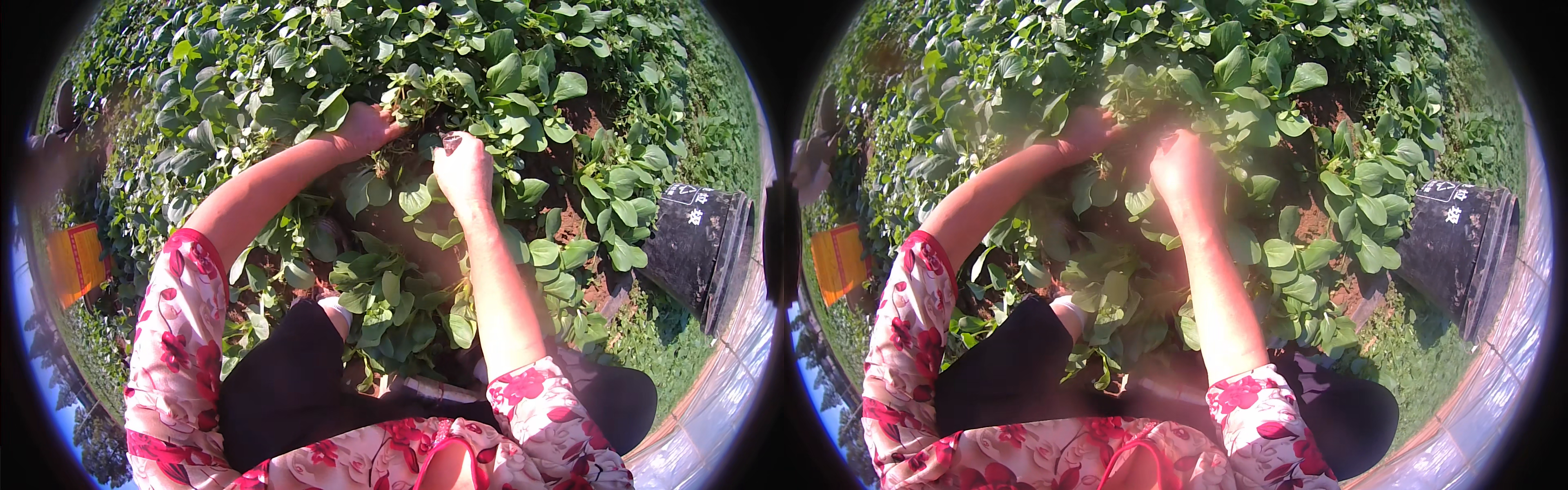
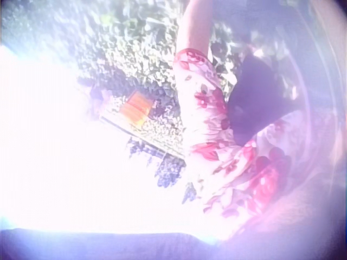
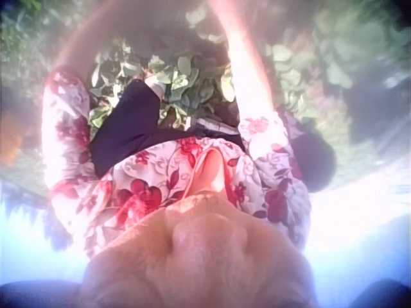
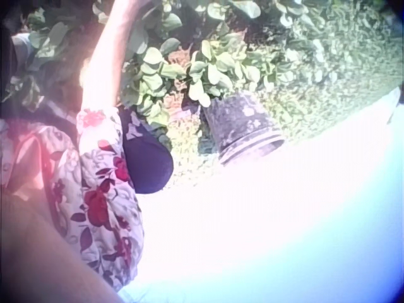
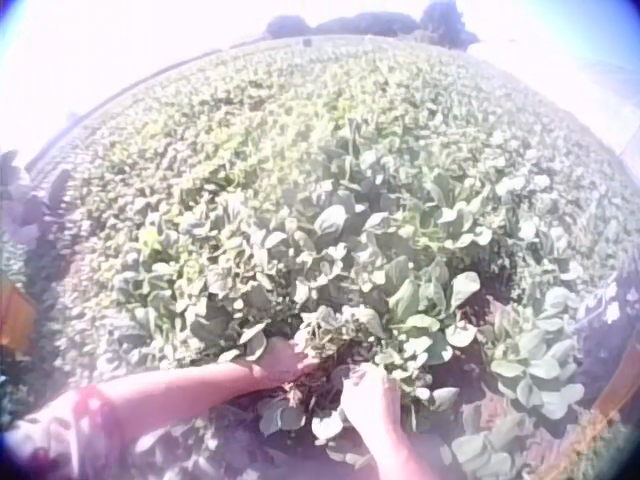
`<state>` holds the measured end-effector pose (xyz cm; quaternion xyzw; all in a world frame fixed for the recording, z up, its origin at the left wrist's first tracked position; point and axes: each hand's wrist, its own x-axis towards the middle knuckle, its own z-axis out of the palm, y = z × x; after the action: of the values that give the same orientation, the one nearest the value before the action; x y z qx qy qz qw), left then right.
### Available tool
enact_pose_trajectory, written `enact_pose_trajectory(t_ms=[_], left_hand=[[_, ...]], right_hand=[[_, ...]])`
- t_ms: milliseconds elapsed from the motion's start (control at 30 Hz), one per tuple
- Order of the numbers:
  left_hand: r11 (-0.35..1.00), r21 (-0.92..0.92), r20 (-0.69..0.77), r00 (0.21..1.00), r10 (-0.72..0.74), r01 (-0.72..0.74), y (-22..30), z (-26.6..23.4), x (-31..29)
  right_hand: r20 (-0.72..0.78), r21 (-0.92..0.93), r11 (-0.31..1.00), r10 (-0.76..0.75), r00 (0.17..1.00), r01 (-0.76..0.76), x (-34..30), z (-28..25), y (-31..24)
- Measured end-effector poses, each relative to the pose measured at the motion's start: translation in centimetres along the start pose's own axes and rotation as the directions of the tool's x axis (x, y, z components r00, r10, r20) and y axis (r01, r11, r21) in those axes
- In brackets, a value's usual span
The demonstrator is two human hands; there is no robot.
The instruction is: The person harvests leafy green vegetables by hand and with a small hand tool, pulling them from the soil and placing them into a black bucket.
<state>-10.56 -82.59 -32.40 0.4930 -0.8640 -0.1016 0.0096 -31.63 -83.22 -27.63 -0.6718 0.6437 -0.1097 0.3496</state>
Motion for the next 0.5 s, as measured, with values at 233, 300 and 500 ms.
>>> enact_pose_trajectory(t_ms=[233,300,500], left_hand=[[0.995,-0.084,-0.105,0.992,-0.070,0.061,-2.0,3.1,5.4],[0.974,-0.187,-0.100,0.984,-0.148,0.127,-3.3,4.1,7.0],[0.951,0.082,0.048,0.952,-0.303,0.299,-5.4,7.2,10.6]], right_hand=[[-0.024,0.112,0.993,0.024,0.999,-0.021,0.7,2.3,0.1],[-0.038,0.096,0.995,0.003,0.999,0.000,1.7,2.7,-0.1],[-0.028,0.040,0.998,-0.051,0.998,0.052,4.5,3.8,-1.1]])
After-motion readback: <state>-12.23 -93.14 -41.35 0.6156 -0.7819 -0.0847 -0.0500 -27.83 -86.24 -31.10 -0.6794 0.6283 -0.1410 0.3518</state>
